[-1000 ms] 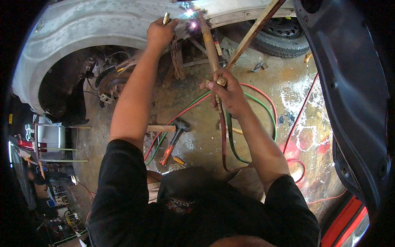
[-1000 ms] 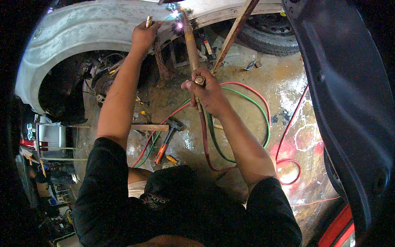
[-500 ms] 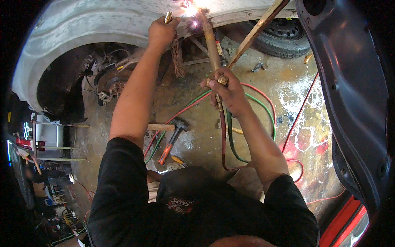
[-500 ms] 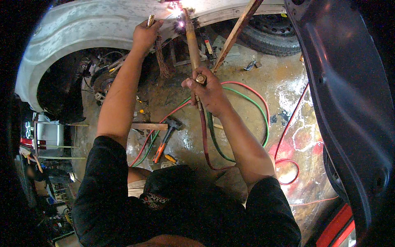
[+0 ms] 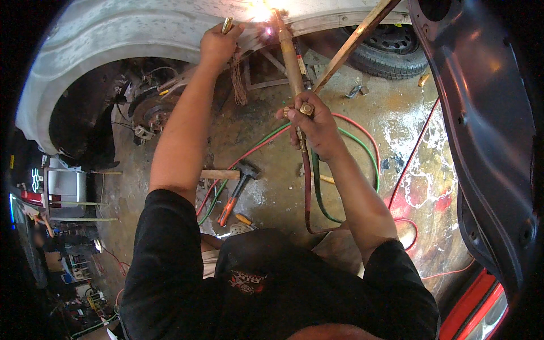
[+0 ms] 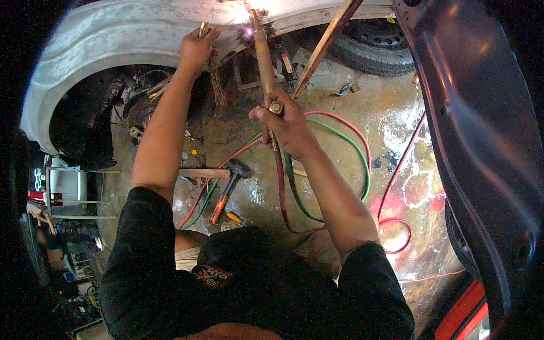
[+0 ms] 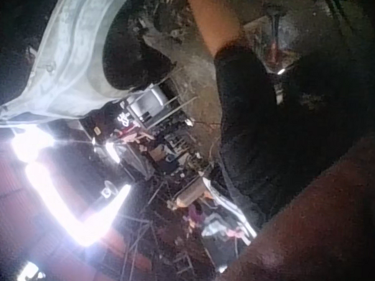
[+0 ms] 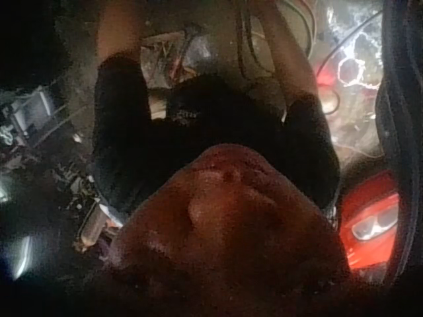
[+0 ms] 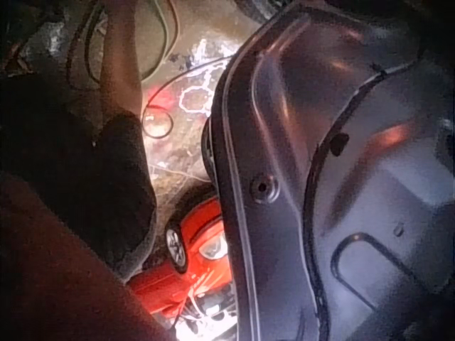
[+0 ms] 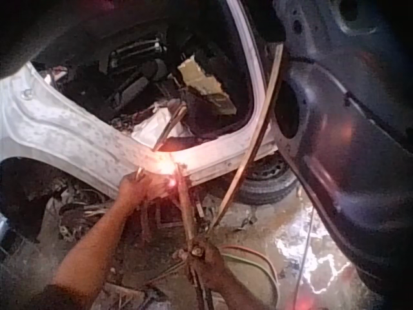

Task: The person aligns a white car fender to the vehicle frame, secures it with a clamp, and then uses a welding torch to weld the seam. The person repeatedly adjusts the fender position and welds different sections of the seam.

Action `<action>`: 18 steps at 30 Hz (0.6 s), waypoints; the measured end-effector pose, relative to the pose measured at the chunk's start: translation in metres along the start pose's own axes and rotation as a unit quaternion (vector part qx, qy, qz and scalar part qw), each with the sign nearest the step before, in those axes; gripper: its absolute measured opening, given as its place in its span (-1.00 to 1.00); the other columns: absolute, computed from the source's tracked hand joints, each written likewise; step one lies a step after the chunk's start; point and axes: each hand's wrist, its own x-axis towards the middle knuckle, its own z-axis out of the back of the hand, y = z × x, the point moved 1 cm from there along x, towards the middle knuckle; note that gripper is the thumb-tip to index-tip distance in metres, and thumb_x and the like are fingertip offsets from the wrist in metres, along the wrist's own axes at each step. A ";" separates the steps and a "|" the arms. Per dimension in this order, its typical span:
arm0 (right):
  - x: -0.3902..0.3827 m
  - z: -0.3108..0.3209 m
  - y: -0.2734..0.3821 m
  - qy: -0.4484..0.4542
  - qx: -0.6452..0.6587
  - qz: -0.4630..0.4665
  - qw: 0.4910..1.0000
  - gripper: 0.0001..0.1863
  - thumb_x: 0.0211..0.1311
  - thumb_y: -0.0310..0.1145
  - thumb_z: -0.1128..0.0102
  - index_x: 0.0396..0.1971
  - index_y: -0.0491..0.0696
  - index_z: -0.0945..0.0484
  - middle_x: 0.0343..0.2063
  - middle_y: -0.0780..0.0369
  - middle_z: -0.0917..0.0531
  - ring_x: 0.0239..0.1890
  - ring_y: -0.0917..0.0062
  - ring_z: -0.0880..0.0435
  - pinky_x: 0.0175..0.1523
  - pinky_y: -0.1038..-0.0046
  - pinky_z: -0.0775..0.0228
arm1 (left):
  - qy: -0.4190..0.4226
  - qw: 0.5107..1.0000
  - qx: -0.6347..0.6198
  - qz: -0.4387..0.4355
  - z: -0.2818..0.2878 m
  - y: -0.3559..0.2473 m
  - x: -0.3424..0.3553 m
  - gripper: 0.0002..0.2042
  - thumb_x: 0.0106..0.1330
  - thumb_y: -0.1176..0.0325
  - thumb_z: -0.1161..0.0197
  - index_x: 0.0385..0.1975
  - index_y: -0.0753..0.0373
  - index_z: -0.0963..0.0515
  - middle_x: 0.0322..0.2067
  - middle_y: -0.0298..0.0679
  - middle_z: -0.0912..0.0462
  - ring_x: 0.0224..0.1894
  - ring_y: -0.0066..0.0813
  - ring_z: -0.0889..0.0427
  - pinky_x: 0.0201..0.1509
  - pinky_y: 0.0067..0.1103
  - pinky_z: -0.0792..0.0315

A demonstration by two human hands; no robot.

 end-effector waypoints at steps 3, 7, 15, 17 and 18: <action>0.001 0.001 -0.003 -0.003 0.002 -0.005 1.000 -0.75 0.47 -0.28 -0.25 -0.16 0.06 -0.31 -0.20 0.07 -0.75 -0.64 0.62 -0.58 -0.51 0.51 -0.50 | -0.001 1.000 0.018 -0.012 0.001 -0.001 -0.001 -0.69 0.33 0.13 -0.44 -0.32 0.31 -0.68 -0.62 -0.30 -0.58 -0.62 -0.44 -0.64 -0.48 -0.43 -0.49; 0.002 0.000 -0.002 -0.006 -0.001 -0.003 1.000 -0.76 0.48 -0.29 -0.24 -0.17 0.06 -0.30 -0.21 0.08 -0.74 -0.64 0.62 -0.57 -0.50 0.50 -0.50 | -0.007 1.000 0.022 -0.015 0.002 0.001 0.001 -0.70 0.33 0.14 -0.44 -0.31 0.30 -0.68 -0.61 -0.29 -0.59 -0.61 -0.46 -0.64 -0.48 -0.43 -0.49; 0.004 0.002 -0.007 0.001 0.000 0.006 1.000 -0.72 0.45 -0.29 -0.27 -0.14 0.06 -0.29 -0.24 0.15 -0.75 -0.66 0.57 -0.61 -0.59 0.46 -0.48 | 0.000 1.000 0.025 -0.002 0.000 0.000 0.003 -0.66 0.31 0.08 -0.48 -0.31 0.30 -0.69 -0.55 -0.35 -0.58 -0.54 -0.53 -0.59 -0.39 -0.51 -0.48; 0.003 0.000 -0.003 -0.001 0.000 0.000 1.000 -0.74 0.46 -0.30 -0.25 -0.15 0.06 -0.30 -0.23 0.14 -0.75 -0.65 0.59 -0.60 -0.57 0.48 -0.48 | 0.000 1.000 0.015 0.002 0.000 0.002 0.004 -0.65 0.30 0.07 -0.49 -0.32 0.29 -0.69 -0.55 -0.35 -0.58 -0.55 -0.53 -0.59 -0.39 -0.51 -0.48; 0.002 -0.001 -0.001 -0.002 -0.001 -0.005 1.000 -0.76 0.47 -0.31 -0.23 -0.16 0.06 -0.30 -0.21 0.12 -0.75 -0.65 0.60 -0.58 -0.55 0.50 -0.48 | 0.000 1.000 0.011 0.004 0.000 0.003 0.004 -0.64 0.30 0.06 -0.50 -0.32 0.29 -0.68 -0.56 -0.35 -0.58 -0.55 -0.53 -0.58 -0.39 -0.51 -0.48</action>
